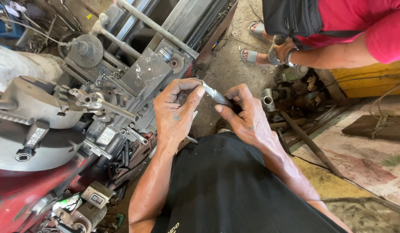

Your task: The person operates a metal lathe, adjusting the tool post and carriage while machining a cylindrical metal rod. They repeatedly remove the rod to inspect its surface and then reposition it for further machining.

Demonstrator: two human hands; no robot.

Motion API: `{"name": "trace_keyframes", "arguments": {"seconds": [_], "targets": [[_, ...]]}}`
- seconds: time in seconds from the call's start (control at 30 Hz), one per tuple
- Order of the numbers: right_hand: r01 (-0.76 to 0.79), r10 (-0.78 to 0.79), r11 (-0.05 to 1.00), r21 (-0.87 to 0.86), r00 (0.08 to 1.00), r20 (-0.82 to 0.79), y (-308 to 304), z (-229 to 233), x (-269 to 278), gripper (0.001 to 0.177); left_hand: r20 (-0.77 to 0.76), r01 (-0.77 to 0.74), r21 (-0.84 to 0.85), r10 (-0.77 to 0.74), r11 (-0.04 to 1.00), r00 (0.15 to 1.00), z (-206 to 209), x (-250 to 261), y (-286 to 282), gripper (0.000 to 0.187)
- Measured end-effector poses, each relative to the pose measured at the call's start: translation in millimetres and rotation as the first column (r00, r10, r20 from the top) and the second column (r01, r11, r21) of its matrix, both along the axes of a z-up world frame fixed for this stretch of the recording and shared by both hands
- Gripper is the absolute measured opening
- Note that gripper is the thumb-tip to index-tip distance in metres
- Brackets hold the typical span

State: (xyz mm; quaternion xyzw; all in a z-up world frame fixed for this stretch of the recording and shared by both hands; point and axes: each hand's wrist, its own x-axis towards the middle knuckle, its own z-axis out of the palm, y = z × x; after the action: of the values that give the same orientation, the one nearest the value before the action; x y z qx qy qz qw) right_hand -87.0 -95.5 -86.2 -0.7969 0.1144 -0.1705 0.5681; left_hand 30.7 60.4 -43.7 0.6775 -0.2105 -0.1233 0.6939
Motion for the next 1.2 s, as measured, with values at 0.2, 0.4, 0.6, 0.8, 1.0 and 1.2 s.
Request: {"name": "trace_keyframes", "arguments": {"seconds": [0.2, 0.4, 0.6, 0.8, 1.0, 1.2], "targets": [[0.071, -0.079, 0.991, -0.113, 0.994, -0.073, 7.1, 3.6, -1.5, 0.035, 0.065, -0.01, 0.019, 0.008, 1.0, 0.998, -3.3, -1.6, 2.8, 0.007], [0.049, -0.062, 0.991, -0.121, 0.993, -0.102, 11.4, 10.8, -4.9, 0.028, 0.08, 0.015, 0.06, -0.02, 0.998, 0.997, -6.7, -1.3, 8.0, 0.005], [0.074, -0.093, 0.977, -0.198, 0.992, -0.09, 15.8, 21.2, -4.6, 0.028, 0.054, 0.044, 0.048, -0.047, 0.998, 0.997, -14.6, 3.1, 13.7, 0.007], [0.086, -0.108, 0.977, -0.195, 0.989, -0.103, 15.1, 20.7, -3.1, 0.028, 0.117, 0.041, 0.082, -0.05, 0.996, 0.992, -9.3, 2.2, 16.5, 0.008], [0.091, -0.116, 0.964, -0.25, 0.99, -0.084, 14.3, 20.6, -2.3, 0.027, 0.14, 0.102, 0.102, -0.116, 0.99, 0.983, -10.4, 9.2, 18.2, 0.006], [0.08, -0.104, 0.959, -0.272, 0.992, -0.072, 13.8, 13.3, -4.4, 0.025, 0.006, 0.167, 0.136, -0.169, 0.977, 0.986, -10.4, 12.6, 22.3, 0.007]]}}
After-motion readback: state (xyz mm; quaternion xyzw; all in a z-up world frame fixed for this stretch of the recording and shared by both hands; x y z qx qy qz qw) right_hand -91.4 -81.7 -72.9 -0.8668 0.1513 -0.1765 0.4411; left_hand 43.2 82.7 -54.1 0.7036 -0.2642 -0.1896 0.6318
